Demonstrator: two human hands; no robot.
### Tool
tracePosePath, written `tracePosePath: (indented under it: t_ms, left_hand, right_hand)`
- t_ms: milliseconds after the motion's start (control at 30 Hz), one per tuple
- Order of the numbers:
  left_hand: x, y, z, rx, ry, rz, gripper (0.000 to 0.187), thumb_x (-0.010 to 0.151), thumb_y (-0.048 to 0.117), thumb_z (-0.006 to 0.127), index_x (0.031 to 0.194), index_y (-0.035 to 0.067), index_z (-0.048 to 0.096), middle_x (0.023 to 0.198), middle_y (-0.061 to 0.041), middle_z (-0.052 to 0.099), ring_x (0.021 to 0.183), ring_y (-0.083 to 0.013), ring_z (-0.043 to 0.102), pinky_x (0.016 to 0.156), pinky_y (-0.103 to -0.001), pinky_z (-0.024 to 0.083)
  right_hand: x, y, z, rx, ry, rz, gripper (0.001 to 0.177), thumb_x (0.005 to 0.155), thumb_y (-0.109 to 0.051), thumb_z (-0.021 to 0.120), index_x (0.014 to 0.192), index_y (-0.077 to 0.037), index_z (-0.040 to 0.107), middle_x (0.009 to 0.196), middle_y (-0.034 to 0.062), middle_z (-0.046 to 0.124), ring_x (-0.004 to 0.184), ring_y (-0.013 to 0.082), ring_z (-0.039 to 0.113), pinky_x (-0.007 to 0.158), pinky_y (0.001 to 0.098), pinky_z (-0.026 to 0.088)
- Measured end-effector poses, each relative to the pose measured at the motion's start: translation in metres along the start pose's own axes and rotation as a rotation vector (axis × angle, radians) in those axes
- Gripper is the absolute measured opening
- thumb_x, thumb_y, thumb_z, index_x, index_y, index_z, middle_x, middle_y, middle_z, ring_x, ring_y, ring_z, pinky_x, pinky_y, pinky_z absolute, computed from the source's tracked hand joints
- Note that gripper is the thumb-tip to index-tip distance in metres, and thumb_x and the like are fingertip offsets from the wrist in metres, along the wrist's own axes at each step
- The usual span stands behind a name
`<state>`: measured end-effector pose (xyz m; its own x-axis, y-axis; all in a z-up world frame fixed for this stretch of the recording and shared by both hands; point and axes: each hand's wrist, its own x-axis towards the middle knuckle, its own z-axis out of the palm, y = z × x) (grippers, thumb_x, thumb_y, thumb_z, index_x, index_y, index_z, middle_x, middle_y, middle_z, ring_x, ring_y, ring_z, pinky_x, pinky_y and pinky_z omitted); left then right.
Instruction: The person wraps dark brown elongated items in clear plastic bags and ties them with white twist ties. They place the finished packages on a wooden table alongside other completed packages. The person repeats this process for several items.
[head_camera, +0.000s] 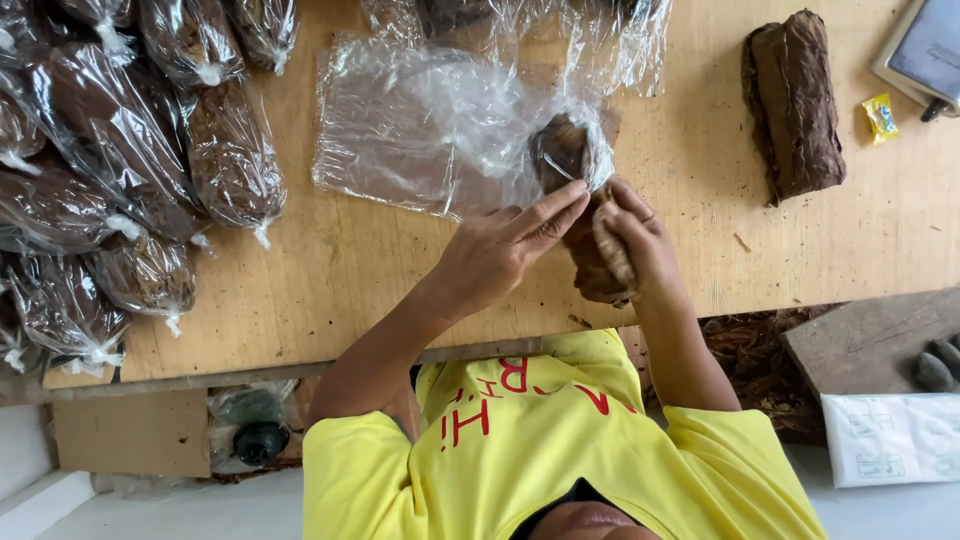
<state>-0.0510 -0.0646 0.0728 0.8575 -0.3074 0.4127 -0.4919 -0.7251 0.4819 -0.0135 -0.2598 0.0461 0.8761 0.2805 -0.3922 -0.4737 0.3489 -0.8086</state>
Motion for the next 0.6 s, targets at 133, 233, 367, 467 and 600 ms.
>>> tracePosePath:
  t_ms: [133, 233, 367, 467, 600]
  left_hand:
    - [0.005, 0.009, -0.008, -0.18, -0.065, 0.005, 0.037, 0.101, 0.003, 0.05, 0.136, 0.014, 0.052, 0.141, -0.004, 0.052, 0.062, -0.0172, 0.064, 0.058, -0.032, 0.059]
    - [0.008, 0.017, -0.016, -0.252, -0.125, 0.022, 0.037, 0.1, 0.002, 0.051, 0.136, 0.013, 0.052, 0.139, -0.005, 0.053, 0.061, -0.0206, 0.065, 0.057, -0.034, 0.06]
    - [0.002, 0.012, -0.009, -0.245, -0.14, 0.079, 0.038, 0.098, 0.002, 0.052, 0.133, 0.013, 0.054, 0.142, 0.001, 0.051, 0.062, -0.0186, 0.065, 0.064, -0.033, 0.06]
    - [0.003, 0.014, -0.021, -0.107, -0.14, 0.115, 0.042, 0.096, 0.004, 0.055, 0.136, 0.015, 0.05, 0.146, 0.004, 0.044, 0.067, -0.0212, 0.067, 0.067, -0.034, 0.061]
    - [0.007, 0.011, -0.016, -0.181, -0.25, 0.145, 0.04, 0.095, -0.003, 0.054, 0.133, 0.008, 0.053, 0.143, -0.002, 0.047, 0.054, -0.0136, 0.062, 0.049, -0.027, 0.057]
  right_hand:
    - [-0.003, 0.001, 0.008, -0.34, -0.194, -0.126, 0.046, 0.093, -0.009, 0.054, 0.138, -0.003, 0.047, 0.128, 0.0218, 0.057, 0.117, 0.0264, 0.056, 0.099, 0.0408, 0.048]
    - [0.003, 0.013, -0.003, -0.23, -0.163, -0.156, 0.045, 0.096, -0.013, 0.051, 0.139, -0.002, 0.045, 0.129, 0.0205, 0.056, 0.115, 0.0239, 0.057, 0.098, 0.0414, 0.048]
    - [-0.001, 0.038, -0.01, 0.02, -0.098, -0.126, 0.051, 0.095, -0.017, 0.051, 0.143, -0.003, 0.039, 0.13, 0.0226, 0.055, 0.111, 0.0269, 0.06, 0.096, 0.042, 0.05]
    - [-0.012, -0.007, 0.037, -0.419, -0.279, -0.297, 0.04, 0.099, -0.008, 0.047, 0.139, -0.002, 0.045, 0.127, 0.0242, 0.056, 0.113, 0.0298, 0.057, 0.097, 0.0473, 0.047]
    - [0.009, 0.044, -0.015, -0.514, -0.258, -0.286, 0.031, 0.093, -0.009, 0.059, 0.122, -0.002, 0.061, 0.112, 0.0202, 0.066, 0.099, 0.0266, 0.066, 0.082, 0.0397, 0.055]
